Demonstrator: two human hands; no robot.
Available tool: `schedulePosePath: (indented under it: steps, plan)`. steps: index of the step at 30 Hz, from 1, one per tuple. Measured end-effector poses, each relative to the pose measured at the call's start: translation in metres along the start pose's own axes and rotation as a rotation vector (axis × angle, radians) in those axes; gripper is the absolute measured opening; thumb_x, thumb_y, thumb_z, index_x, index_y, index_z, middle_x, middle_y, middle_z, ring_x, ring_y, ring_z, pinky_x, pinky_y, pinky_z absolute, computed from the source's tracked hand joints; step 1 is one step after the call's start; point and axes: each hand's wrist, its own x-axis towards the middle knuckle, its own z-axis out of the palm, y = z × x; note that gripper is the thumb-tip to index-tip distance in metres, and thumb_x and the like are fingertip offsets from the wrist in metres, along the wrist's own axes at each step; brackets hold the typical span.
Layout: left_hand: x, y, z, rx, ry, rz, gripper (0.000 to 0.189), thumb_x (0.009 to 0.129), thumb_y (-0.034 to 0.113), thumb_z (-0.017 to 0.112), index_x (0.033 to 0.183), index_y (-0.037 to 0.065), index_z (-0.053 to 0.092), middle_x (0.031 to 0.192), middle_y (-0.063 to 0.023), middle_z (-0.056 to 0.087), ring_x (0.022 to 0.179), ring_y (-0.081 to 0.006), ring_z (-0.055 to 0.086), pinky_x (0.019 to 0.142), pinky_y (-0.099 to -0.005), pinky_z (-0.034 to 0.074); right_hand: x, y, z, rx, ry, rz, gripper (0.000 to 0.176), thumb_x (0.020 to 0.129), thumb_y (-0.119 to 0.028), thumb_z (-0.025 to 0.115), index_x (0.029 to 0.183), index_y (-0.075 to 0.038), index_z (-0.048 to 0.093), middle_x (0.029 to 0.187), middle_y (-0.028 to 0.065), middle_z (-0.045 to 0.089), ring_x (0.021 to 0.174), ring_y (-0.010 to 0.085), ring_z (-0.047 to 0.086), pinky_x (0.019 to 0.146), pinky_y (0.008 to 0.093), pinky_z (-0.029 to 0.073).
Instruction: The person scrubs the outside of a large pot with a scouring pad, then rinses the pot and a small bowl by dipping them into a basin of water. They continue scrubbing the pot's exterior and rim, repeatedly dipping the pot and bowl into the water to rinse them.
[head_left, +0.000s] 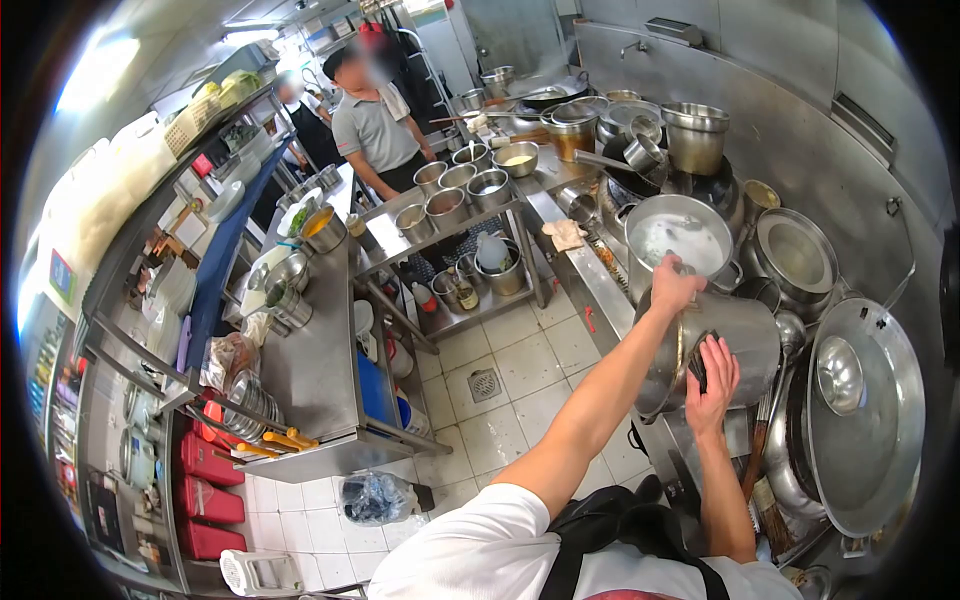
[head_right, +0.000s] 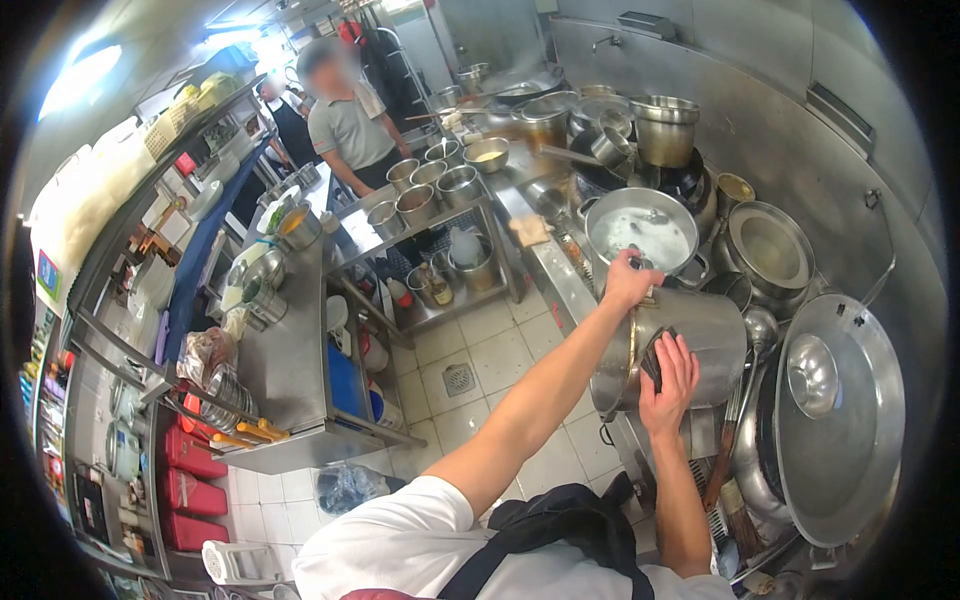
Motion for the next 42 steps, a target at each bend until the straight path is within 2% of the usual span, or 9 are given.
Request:
schedulePosePath:
  steps: [31,33,34,36,38,39,40,41,42]
  plan:
    - [0.001,-0.002,-0.002,-0.071,-0.044,-0.014,0.089,0.058,0.026,0.087,0.134,-0.007,0.057,0.129,-0.0295,0.064,0.124,-0.0375,0.062,0.104,-0.0398,0.05,-0.012,-0.005,0.02,-0.112,0.087,0.011,0.049,0.095,-0.021,0.062,0.141,-0.003,0.056,0.15,0.0132,0.054,0.145,0.0347,0.043,0.12,0.0549,0.024]
    - [0.001,-0.006,0.0,-0.041,-0.008,0.027,0.105,0.063,0.031,0.087,0.15,-0.006,0.042,0.148,-0.0339,0.047,0.134,-0.0408,0.053,0.112,-0.0419,0.043,-0.011,-0.01,0.019,-0.125,0.085,0.034,0.049,0.096,-0.021,0.06,0.142,-0.002,0.055,0.151,0.0141,0.054,0.145,0.0353,0.043,0.12,0.0551,0.024]
    - [-0.001,-0.01,0.0,-0.046,-0.007,0.028,0.105,0.063,0.031,0.087,0.15,-0.006,0.042,0.148,-0.0339,0.047,0.134,-0.0408,0.053,0.112,-0.0419,0.043,-0.013,-0.009,0.02,-0.143,0.075,0.033,0.048,0.098,-0.022,0.058,0.143,-0.003,0.054,0.151,0.014,0.054,0.145,0.0352,0.043,0.12,0.0553,0.024]
    - [-0.019,-0.015,-0.002,-0.132,0.069,0.065,0.125,0.07,0.044,0.087,0.16,-0.005,0.016,0.158,-0.0353,0.029,0.141,-0.0422,0.044,0.115,-0.0428,0.039,-0.015,-0.008,0.016,-0.152,0.065,0.035,0.048,0.099,-0.023,0.057,0.143,-0.003,0.054,0.151,0.014,0.053,0.145,0.0352,0.043,0.12,0.0553,0.024]
    - [-0.059,-0.025,-0.009,-0.084,-0.073,0.025,0.131,0.079,0.053,0.082,0.162,-0.002,-0.002,0.163,-0.0354,0.008,0.149,-0.0466,0.029,0.121,-0.0442,0.031,-0.014,-0.005,0.021,-0.158,0.077,0.016,0.049,0.101,-0.028,0.055,0.143,-0.004,0.054,0.152,0.0136,0.053,0.146,0.0352,0.043,0.12,0.0553,0.024]
    - [-0.064,-0.051,0.006,-0.002,-0.047,0.165,0.122,0.086,0.056,0.076,0.162,-0.002,0.001,0.163,-0.0364,0.014,0.153,-0.0456,0.023,0.123,-0.0421,0.028,-0.013,-0.004,0.023,-0.145,0.079,0.004,0.049,0.101,-0.028,0.055,0.143,-0.004,0.054,0.152,0.0136,0.053,0.146,0.0352,0.043,0.12,0.0553,0.024]
    - [-0.09,-0.048,0.007,-0.179,-0.076,0.191,0.113,0.091,0.057,0.069,0.163,-0.001,0.004,0.16,-0.0415,0.022,0.15,-0.049,0.029,0.123,-0.0436,0.028,-0.014,-0.006,0.025,-0.151,0.101,0.011,0.05,0.102,-0.031,0.053,0.143,-0.004,0.054,0.152,0.0134,0.053,0.146,0.0351,0.043,0.12,0.0553,0.024]
    - [-0.116,-0.027,-0.001,-0.161,-0.074,0.077,0.102,0.098,0.06,0.057,0.162,0.0,0.005,0.144,-0.0441,0.046,0.138,-0.0525,0.047,0.114,-0.0468,0.039,-0.014,-0.008,0.027,-0.158,0.125,0.02,0.051,0.104,-0.035,0.05,0.144,-0.004,0.054,0.151,0.0131,0.053,0.146,0.0349,0.043,0.12,0.0552,0.024]
    - [-0.124,-0.025,0.0,-0.174,-0.018,0.083,0.089,0.102,0.057,0.05,0.16,0.001,0.014,0.133,-0.0419,0.054,0.128,-0.0538,0.053,0.108,-0.0492,0.043,-0.014,-0.009,0.028,-0.166,0.135,0.018,0.054,0.106,-0.041,0.044,0.144,-0.004,0.054,0.151,0.0127,0.053,0.146,0.0345,0.043,0.12,0.055,0.024]
